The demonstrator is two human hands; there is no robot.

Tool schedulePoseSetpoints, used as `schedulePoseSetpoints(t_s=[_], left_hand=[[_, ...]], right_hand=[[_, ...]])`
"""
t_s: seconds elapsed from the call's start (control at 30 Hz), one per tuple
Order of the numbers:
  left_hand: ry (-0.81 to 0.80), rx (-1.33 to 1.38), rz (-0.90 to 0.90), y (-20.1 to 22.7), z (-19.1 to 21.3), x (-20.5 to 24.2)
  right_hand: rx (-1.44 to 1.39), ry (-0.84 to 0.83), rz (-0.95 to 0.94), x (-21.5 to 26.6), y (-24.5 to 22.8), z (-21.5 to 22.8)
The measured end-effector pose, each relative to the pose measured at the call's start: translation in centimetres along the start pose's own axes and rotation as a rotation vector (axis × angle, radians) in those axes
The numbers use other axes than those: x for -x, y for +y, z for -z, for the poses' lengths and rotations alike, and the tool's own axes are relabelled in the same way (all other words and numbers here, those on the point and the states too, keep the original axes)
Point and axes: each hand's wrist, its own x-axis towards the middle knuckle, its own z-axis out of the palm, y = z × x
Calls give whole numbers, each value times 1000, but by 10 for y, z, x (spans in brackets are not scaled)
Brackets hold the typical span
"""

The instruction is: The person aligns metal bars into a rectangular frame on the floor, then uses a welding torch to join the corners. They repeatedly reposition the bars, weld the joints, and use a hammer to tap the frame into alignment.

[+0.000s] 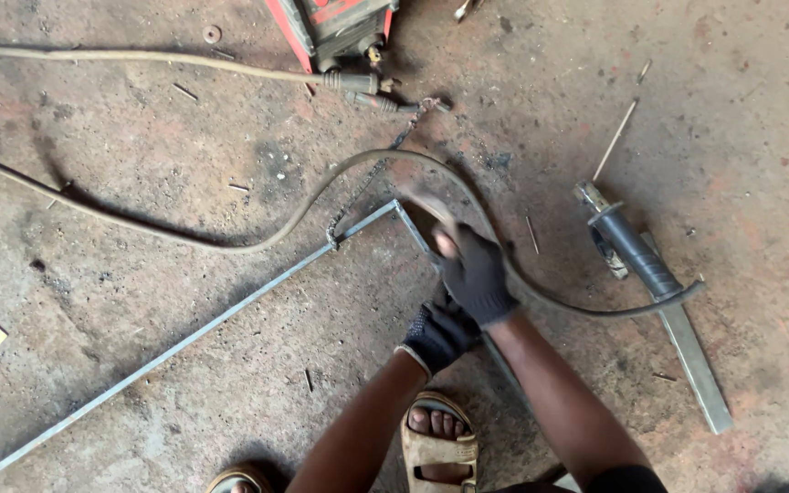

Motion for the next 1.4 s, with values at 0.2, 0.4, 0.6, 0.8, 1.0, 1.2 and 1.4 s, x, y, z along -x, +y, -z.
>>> schedulePoseSetpoints(t_s=[0.2, 0.4, 0.6, 0.8, 1.0, 1.2, 1.4], left_hand=[[-195, 304, 203, -3, -2, -3], [-514, 306, 266, -7, 2, -8], [-562, 622, 457, 2, 15, -13], [-101, 11, 39, -5, -12, 6], [-188, 342, 121, -7, -30, 5], [-368, 362, 202, 2, 34, -8], [-82, -11, -33, 6, 61, -6]], right_hand=[[191, 48, -155, 10, 7, -8], [310, -249, -251, -6, 13, -23], [319, -375, -315, -2, 12, -27], [137, -70, -167, 11, -10, -5], [-110, -322, -260, 20, -20, -3], [7, -34, -88, 21, 5, 27], [805, 184, -147, 37, 53, 112]])
